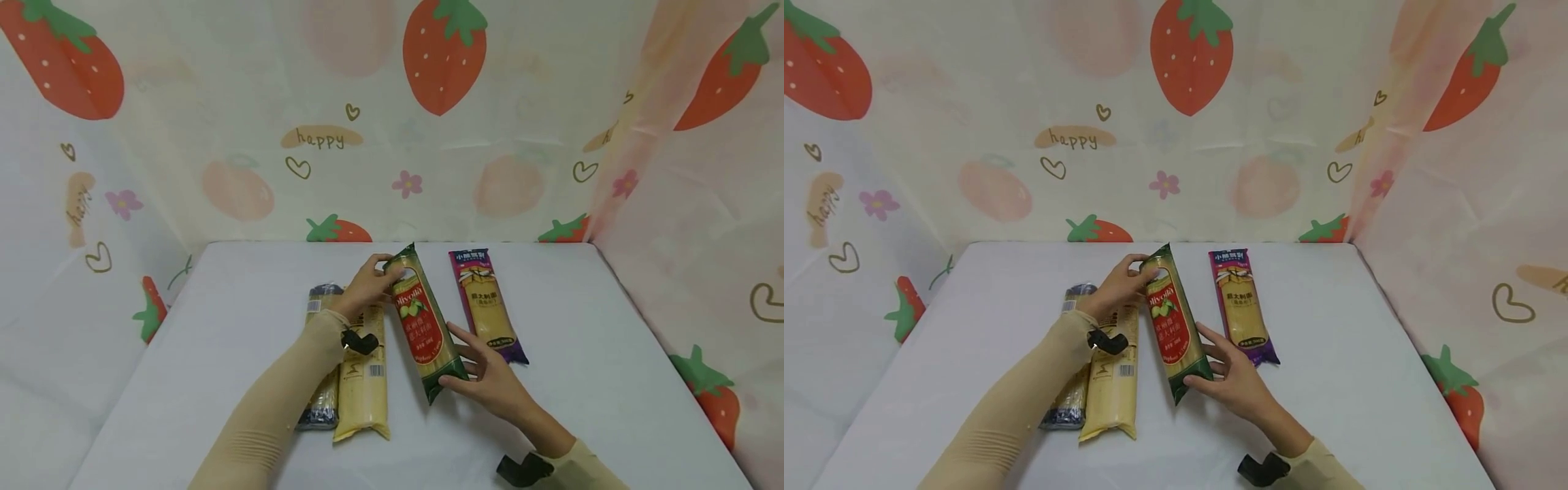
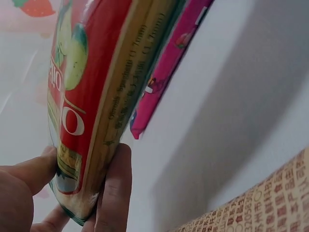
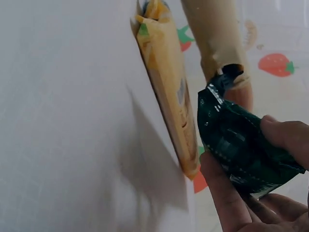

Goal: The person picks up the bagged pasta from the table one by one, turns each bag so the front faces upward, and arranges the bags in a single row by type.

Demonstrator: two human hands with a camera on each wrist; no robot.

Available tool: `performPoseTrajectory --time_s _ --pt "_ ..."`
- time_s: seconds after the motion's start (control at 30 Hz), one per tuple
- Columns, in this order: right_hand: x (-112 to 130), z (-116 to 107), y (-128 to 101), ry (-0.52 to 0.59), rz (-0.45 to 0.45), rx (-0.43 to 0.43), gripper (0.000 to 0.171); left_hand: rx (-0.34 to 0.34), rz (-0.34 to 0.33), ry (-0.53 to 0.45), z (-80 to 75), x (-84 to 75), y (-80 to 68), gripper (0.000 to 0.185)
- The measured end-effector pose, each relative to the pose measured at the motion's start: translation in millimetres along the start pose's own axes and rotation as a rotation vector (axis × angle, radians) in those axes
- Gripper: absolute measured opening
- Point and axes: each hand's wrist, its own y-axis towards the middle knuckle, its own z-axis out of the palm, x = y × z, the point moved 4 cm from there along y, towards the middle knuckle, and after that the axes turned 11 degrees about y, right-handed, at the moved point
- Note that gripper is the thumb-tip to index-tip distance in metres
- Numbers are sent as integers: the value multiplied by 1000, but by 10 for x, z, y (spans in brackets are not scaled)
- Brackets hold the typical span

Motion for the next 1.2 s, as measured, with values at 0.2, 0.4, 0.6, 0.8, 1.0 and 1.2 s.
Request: performPoseTrajectory --time_s 0.2,0.4,0.6,0.8,1.0,1.2 --pt "-99 4 22 -36 28 -21 91 -18 44 84 21 -16 31 68" --pt "-111 31 46 -26 55 -57 88 -11 75 78 59 -71 84 63" --pt "-98 24 93 -41 72 -113 87 15 77 87 115 -108 107 63" --pt "-136 -1 145 -86 96 -144 85 21 55 161 147 -90 120 66" --pt "-144 -20 210 -98 114 -144 82 29 41 234 167 -93 200 68" --pt "-170 -47 301 -71 130 -170 82 24 51 250 166 -113 297 67"
